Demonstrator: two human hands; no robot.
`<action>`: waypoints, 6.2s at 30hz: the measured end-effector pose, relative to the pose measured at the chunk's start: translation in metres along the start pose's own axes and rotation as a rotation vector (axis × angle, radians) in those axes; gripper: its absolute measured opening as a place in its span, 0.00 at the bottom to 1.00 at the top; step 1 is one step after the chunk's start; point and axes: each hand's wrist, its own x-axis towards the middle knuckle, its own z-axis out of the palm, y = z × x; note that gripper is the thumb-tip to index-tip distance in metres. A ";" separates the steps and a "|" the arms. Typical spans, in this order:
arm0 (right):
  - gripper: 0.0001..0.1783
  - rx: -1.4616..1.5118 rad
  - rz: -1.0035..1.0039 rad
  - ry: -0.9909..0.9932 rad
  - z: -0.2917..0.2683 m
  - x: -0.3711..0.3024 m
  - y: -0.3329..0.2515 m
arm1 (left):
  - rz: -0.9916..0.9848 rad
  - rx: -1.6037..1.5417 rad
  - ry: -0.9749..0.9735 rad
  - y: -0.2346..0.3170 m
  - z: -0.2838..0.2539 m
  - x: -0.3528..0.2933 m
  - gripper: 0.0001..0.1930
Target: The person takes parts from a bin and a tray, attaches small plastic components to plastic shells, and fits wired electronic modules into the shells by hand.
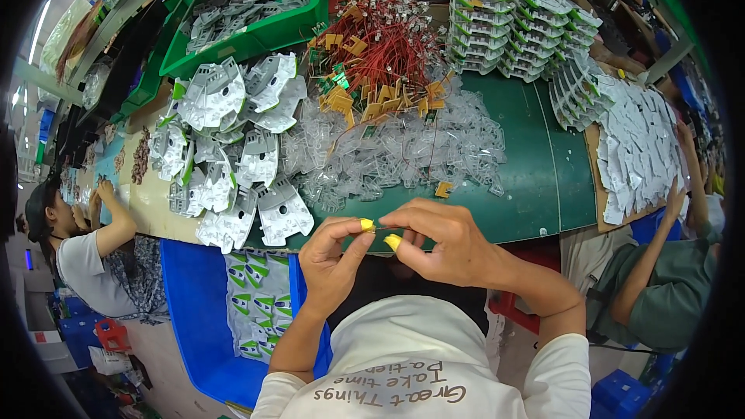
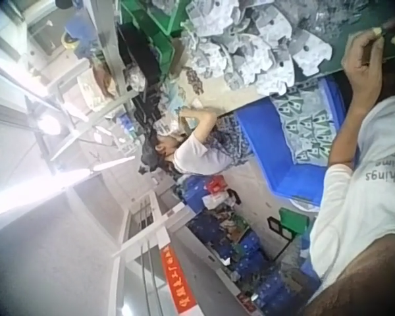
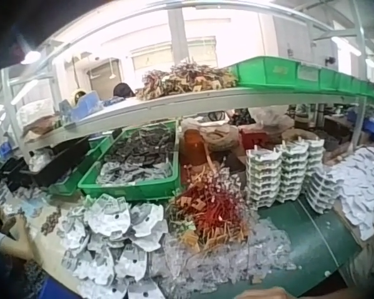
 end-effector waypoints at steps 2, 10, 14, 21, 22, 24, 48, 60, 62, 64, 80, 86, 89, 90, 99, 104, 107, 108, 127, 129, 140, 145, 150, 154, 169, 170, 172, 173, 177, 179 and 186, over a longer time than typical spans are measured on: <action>0.10 -0.010 -0.022 -0.013 0.002 0.002 0.005 | 0.049 0.042 0.004 0.000 0.000 0.001 0.10; 0.06 -0.052 0.115 -0.174 0.005 0.009 0.000 | -0.128 -0.107 0.029 -0.005 -0.003 -0.006 0.12; 0.07 -0.026 0.004 -0.111 0.018 0.003 0.006 | -0.232 -0.307 0.030 -0.013 -0.004 -0.017 0.14; 0.08 0.171 -0.021 -0.336 0.031 0.005 0.021 | -0.787 -0.929 -0.167 -0.027 -0.032 -0.038 0.14; 0.07 0.220 0.009 -0.394 0.034 0.006 0.020 | -0.791 -0.928 -0.166 -0.027 -0.037 -0.040 0.14; 0.07 0.208 0.006 -0.398 0.044 0.004 0.025 | -0.756 -0.847 -0.133 -0.027 -0.046 -0.044 0.13; 0.08 -0.295 -0.027 -0.300 0.053 0.001 0.032 | 0.229 1.106 -0.070 -0.046 -0.049 -0.067 0.17; 0.16 -0.579 -0.334 -0.385 0.084 0.012 0.047 | 0.246 1.091 -0.135 -0.055 -0.054 -0.071 0.18; 0.15 -0.528 -0.221 -0.453 0.081 0.012 0.048 | 0.246 1.085 -0.119 -0.059 -0.054 -0.074 0.18; 0.15 -0.539 -0.201 -0.475 0.082 0.014 0.044 | 0.250 1.066 -0.074 -0.062 -0.052 -0.076 0.18; 0.20 -0.615 -0.287 -0.512 0.085 0.012 0.046 | 0.153 0.826 -0.130 -0.035 -0.065 -0.041 0.12; 0.19 -0.603 -0.275 -0.458 0.093 0.005 0.046 | 0.285 0.787 0.048 -0.063 -0.088 0.019 0.13; 0.08 -0.626 -0.338 -0.370 0.091 0.004 0.044 | 0.217 0.919 -0.055 -0.057 -0.083 0.029 0.15; 0.08 -0.628 -0.335 -0.370 0.089 0.001 0.042 | 0.216 0.917 -0.058 -0.058 -0.083 0.027 0.15; 0.12 -0.627 -0.288 -0.409 0.078 -0.003 0.036 | 0.181 0.864 -0.014 -0.065 -0.098 -0.016 0.22; 0.13 -0.587 -0.272 -0.444 0.075 -0.001 0.039 | 0.202 0.961 -0.384 -0.056 -0.111 -0.013 0.27; 0.18 -0.559 -0.252 -0.466 0.073 -0.001 0.040 | 0.254 0.878 -0.316 -0.057 -0.119 -0.016 0.27; 0.18 -0.558 -0.252 -0.466 0.073 0.000 0.040 | 0.259 0.812 -0.275 -0.057 -0.120 -0.018 0.26; 0.16 -0.613 -0.340 -0.465 0.073 0.001 0.047 | 0.270 0.761 -0.152 -0.044 -0.088 -0.038 0.17; 0.15 -0.610 -0.350 -0.471 0.073 0.001 0.048 | 0.386 0.774 -0.238 -0.037 -0.078 -0.031 0.15; 0.11 -0.455 -0.301 -0.365 0.073 0.006 0.053 | 0.402 0.943 -0.327 -0.045 -0.071 -0.030 0.15; 0.09 -0.437 -0.227 -0.317 0.075 0.005 0.056 | 0.332 0.848 -0.276 -0.043 -0.064 -0.026 0.16; 0.08 -0.470 -0.108 -0.236 0.068 0.001 0.049 | 0.250 0.649 0.003 -0.058 -0.050 -0.040 0.20; 0.10 -0.371 -0.066 -0.293 0.057 -0.004 0.046 | 0.124 0.474 0.024 -0.060 -0.051 -0.041 0.30; 0.14 0.041 -0.024 -0.336 0.042 -0.008 0.017 | 0.146 0.569 -0.345 -0.052 -0.062 -0.026 0.35; 0.14 -0.144 -0.141 -0.283 0.046 -0.014 0.015 | 0.141 0.569 -0.345 -0.053 -0.062 -0.027 0.35; 0.13 -0.242 -0.221 -0.257 0.057 -0.026 0.024 | 0.092 0.562 -0.342 -0.056 -0.060 -0.027 0.35; 0.14 -0.351 -0.255 -0.265 0.061 -0.031 0.026 | 0.086 0.560 -0.342 -0.057 -0.059 -0.026 0.35; 0.15 -0.554 -0.335 -0.240 0.077 -0.045 0.028 | 0.083 0.508 -0.332 -0.049 -0.063 -0.023 0.34; 0.15 -0.568 -0.312 -0.260 0.077 -0.043 0.027 | 0.090 0.482 -0.329 -0.052 -0.069 -0.021 0.33; 0.16 -0.341 -0.088 0.016 0.056 -0.050 0.047 | 0.034 0.447 -0.339 -0.054 -0.063 -0.019 0.30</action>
